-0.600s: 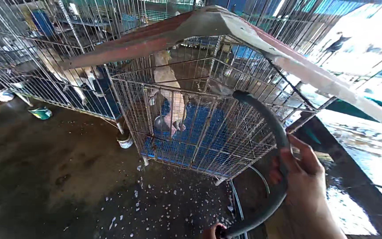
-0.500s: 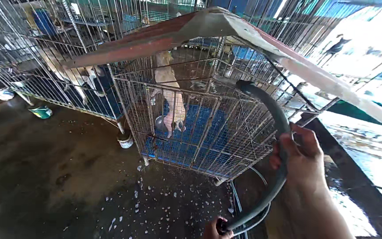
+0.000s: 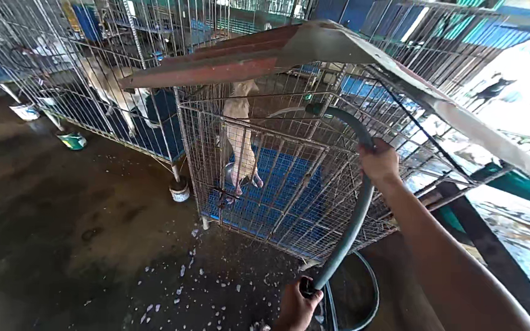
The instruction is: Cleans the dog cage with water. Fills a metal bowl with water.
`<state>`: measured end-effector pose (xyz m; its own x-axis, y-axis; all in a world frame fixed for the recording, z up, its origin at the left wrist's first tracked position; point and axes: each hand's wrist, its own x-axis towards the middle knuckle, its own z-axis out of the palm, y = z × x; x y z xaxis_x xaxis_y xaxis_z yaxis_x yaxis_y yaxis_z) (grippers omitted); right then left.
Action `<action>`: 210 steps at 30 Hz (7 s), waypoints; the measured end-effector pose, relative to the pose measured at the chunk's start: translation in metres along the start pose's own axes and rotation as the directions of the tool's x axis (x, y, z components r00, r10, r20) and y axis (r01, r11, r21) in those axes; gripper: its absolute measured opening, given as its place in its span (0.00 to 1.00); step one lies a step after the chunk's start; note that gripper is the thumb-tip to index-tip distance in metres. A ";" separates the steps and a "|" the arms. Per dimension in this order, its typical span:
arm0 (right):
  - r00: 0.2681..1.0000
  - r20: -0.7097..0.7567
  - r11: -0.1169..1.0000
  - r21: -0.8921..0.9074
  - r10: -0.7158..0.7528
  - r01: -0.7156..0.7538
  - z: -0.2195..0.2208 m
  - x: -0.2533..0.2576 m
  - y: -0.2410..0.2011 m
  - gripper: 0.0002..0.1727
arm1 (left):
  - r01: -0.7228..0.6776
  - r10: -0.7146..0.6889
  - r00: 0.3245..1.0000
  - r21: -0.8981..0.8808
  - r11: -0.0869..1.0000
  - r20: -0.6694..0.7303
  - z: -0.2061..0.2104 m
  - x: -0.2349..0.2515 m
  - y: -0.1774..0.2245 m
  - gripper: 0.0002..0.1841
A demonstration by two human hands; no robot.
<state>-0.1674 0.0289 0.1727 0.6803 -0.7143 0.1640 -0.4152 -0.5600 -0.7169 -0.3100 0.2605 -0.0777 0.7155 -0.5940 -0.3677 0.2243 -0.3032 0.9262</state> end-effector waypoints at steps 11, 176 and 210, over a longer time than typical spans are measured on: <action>0.997 0.050 0.967 0.252 -0.060 0.046 0.020 0.030 -0.009 0.17 | 0.037 -0.041 0.993 -0.043 0.998 -0.107 -0.006 0.010 0.024 0.22; 0.980 0.193 0.987 0.144 0.042 -0.070 0.002 0.063 -0.011 0.11 | 0.007 -0.007 1.000 -0.073 0.997 0.003 0.038 0.027 0.053 0.22; 0.995 0.096 0.979 0.204 -0.013 -0.007 0.003 0.061 -0.015 0.15 | 0.006 -0.012 0.998 -0.116 0.993 -0.055 0.031 0.032 0.049 0.21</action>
<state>-0.1181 -0.0049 0.1913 0.7406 -0.6634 0.1073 -0.2883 -0.4579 -0.8410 -0.2966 0.2034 -0.0469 0.7480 -0.5486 -0.3736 0.3036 -0.2179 0.9276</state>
